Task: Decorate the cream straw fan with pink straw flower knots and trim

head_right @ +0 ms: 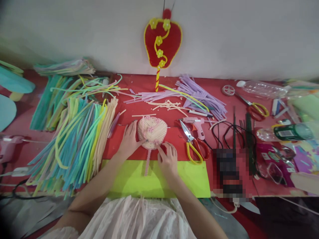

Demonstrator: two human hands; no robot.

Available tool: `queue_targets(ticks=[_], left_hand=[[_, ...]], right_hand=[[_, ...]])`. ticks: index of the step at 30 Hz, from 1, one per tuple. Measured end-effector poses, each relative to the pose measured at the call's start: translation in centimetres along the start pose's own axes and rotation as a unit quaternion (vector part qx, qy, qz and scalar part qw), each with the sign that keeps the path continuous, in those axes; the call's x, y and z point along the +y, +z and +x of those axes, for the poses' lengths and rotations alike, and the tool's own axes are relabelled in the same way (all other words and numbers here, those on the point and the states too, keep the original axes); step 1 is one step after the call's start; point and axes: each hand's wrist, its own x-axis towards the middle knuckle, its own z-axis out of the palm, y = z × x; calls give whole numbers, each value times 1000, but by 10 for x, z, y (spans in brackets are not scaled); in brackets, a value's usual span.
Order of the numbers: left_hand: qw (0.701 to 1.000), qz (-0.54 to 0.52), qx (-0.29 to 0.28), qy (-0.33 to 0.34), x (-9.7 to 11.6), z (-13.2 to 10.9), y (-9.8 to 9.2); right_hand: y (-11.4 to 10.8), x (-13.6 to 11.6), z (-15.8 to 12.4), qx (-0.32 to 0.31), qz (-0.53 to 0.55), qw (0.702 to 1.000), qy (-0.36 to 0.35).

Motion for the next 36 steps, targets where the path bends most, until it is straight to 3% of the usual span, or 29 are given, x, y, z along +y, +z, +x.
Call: queue_targets(ticks=[11,25,36], left_hand=[[998,-22,-24,54,10,-5,-3],[998,-28,-25,47,11,-3,-4],[990,-73,-50,109,5,1,-8]], right_hand=[[-1,-1,1,2,-5,1000,0],[0,-1,1,1,-9,1000,-1],[2,1,-2,-5,1,1000,7]])
